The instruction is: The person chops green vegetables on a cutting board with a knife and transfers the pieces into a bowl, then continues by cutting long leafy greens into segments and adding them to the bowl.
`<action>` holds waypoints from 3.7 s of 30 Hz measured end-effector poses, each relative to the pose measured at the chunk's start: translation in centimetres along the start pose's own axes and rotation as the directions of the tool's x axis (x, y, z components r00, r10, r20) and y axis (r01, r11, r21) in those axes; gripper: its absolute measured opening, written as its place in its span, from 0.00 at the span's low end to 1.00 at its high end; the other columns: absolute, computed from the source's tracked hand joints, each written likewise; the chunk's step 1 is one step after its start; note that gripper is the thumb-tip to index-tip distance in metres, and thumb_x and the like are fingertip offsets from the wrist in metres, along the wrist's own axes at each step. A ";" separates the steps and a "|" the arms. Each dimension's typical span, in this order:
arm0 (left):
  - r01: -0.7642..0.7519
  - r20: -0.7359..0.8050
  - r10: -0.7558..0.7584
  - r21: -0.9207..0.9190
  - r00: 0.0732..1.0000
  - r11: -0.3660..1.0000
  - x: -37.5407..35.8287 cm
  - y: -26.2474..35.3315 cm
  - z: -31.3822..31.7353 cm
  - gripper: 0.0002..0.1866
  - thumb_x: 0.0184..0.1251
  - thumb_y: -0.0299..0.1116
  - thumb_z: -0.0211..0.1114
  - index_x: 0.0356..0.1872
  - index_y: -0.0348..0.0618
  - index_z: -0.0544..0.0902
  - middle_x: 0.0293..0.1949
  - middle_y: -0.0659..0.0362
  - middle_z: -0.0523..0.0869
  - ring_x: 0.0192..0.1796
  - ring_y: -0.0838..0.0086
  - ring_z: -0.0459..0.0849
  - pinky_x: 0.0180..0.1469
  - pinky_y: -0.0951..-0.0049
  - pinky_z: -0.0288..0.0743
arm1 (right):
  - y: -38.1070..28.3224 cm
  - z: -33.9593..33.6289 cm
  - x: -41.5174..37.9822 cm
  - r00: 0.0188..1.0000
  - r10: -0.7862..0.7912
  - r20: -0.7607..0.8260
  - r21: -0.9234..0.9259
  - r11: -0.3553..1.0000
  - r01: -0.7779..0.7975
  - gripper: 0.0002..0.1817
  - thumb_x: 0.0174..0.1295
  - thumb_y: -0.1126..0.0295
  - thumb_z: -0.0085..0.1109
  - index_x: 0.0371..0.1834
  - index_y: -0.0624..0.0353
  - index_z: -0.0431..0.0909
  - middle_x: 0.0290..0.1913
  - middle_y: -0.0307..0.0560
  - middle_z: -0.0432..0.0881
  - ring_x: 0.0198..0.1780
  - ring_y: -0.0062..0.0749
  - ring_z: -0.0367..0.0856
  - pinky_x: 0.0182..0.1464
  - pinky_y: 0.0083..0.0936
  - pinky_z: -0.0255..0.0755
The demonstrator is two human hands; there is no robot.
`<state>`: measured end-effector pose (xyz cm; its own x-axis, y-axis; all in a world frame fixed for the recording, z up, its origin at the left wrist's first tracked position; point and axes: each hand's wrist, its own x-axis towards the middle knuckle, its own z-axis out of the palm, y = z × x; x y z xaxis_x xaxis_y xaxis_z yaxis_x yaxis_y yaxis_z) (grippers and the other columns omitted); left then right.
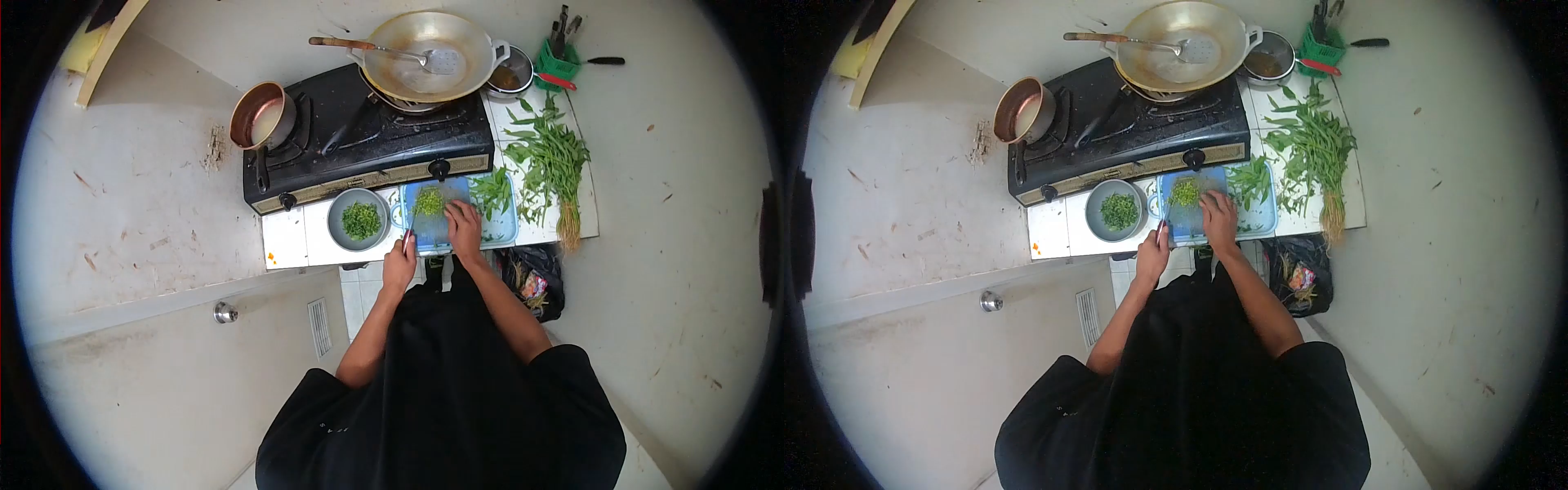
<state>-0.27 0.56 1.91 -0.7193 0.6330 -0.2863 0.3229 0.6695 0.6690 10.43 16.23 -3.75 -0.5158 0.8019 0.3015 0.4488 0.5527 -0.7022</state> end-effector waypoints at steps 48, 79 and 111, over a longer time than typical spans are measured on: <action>0.136 -0.285 -0.043 0.316 0.958 0.939 -4.5 3.0 2.2 0.21 0.75 0.52 0.58 0.35 0.42 0.80 0.25 0.41 0.85 0.31 0.41 0.86 0.33 0.45 0.78 | 1.7 0.6 6.7 0.793 -0.381 0.475 0.176 0.924 0.339 0.29 0.74 0.52 0.51 0.71 0.58 0.69 0.74 0.55 0.67 0.77 0.47 0.62 0.79 0.46 0.51; 0.203 -0.265 -0.208 -0.044 0.942 0.978 -2.1 0.9 5.9 0.27 0.78 0.51 0.54 0.40 0.31 0.82 0.25 0.38 0.84 0.30 0.43 0.86 0.33 0.52 0.75 | 2.8 -0.8 5.3 0.901 -0.287 0.326 0.166 0.955 0.244 0.25 0.75 0.60 0.50 0.69 0.64 0.70 0.70 0.57 0.72 0.74 0.50 0.67 0.76 0.42 0.59; 0.200 -0.184 -0.229 -0.162 0.956 0.966 -3.6 2.1 7.2 0.27 0.78 0.52 0.53 0.41 0.32 0.82 0.29 0.35 0.85 0.36 0.38 0.86 0.39 0.49 0.77 | 2.4 0.7 4.1 0.864 -0.338 0.374 0.167 0.941 0.295 0.25 0.75 0.63 0.49 0.70 0.66 0.70 0.73 0.55 0.70 0.77 0.45 0.62 0.80 0.44 0.50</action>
<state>7.43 2.49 -0.61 -0.8745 0.3803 -0.3011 0.0678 0.7105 0.7004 8.90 20.67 -4.71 -0.8700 0.4212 0.2562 0.1479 0.7187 -0.6794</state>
